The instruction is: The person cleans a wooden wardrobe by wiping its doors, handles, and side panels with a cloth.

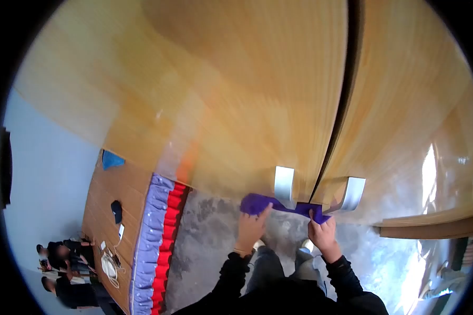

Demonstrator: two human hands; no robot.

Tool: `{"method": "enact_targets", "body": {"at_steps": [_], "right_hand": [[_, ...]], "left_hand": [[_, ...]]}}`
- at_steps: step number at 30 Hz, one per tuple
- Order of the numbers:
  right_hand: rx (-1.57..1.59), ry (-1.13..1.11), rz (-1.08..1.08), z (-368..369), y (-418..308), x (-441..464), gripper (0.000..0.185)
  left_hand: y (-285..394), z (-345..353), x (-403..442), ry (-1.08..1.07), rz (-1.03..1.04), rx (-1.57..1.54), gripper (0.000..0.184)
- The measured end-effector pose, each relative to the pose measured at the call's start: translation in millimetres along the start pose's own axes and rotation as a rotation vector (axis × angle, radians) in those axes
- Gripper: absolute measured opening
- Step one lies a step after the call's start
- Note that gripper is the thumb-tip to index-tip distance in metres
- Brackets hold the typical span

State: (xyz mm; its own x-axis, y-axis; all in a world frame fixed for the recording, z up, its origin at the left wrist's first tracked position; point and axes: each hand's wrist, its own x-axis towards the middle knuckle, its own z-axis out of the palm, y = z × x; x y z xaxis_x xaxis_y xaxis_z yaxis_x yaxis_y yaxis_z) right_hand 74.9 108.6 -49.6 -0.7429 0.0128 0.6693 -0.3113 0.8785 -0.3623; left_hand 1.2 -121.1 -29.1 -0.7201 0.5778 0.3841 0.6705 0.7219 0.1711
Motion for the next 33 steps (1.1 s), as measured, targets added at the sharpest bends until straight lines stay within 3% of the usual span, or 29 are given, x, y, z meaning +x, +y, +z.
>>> {"method": "enact_targets", "body": {"at_steps": [5,9,12,15,17,19,21,23,27,29,33], "right_hand": [[0.089,-0.015,0.027,4,-14,24,0.052],[0.222,-0.05,0.173,23,-41,34,0.058],[0.246,0.051,0.121,31,-83,42,0.059],[0.333,0.078,0.206,43,-119,60,0.058],[0.267,0.144,0.012,44,-143,67,0.058],[0.257,0.157,-0.002,43,-169,84,0.057],[0.207,0.194,0.214,40,-194,105,0.06],[0.354,0.251,0.32,46,-207,136,0.06],[0.181,0.367,0.341,63,-238,189,0.058],[-0.009,0.466,0.257,84,-237,210,0.06],[-0.4,0.597,0.065,120,-236,247,0.066]], "left_hand": [[-7,-14,17,0.083,-0.164,0.079,0.061],[-19,-38,31,0.139,-0.154,0.065,0.06],[-40,-59,21,0.139,-0.138,0.04,0.055],[-67,-90,37,0.277,-0.058,0.028,0.055],[-70,-123,50,0.453,-0.179,-0.165,0.056],[-87,-153,59,0.452,-0.155,-0.192,0.055],[-104,-170,64,0.502,-0.056,-0.01,0.055],[-111,-189,70,0.47,-0.035,0.017,0.053],[-136,-208,63,0.436,0.098,-0.074,0.05],[-162,-207,55,0.27,0.029,-0.036,0.049],[-212,-210,49,0.454,0.028,0.067,0.047]]}}
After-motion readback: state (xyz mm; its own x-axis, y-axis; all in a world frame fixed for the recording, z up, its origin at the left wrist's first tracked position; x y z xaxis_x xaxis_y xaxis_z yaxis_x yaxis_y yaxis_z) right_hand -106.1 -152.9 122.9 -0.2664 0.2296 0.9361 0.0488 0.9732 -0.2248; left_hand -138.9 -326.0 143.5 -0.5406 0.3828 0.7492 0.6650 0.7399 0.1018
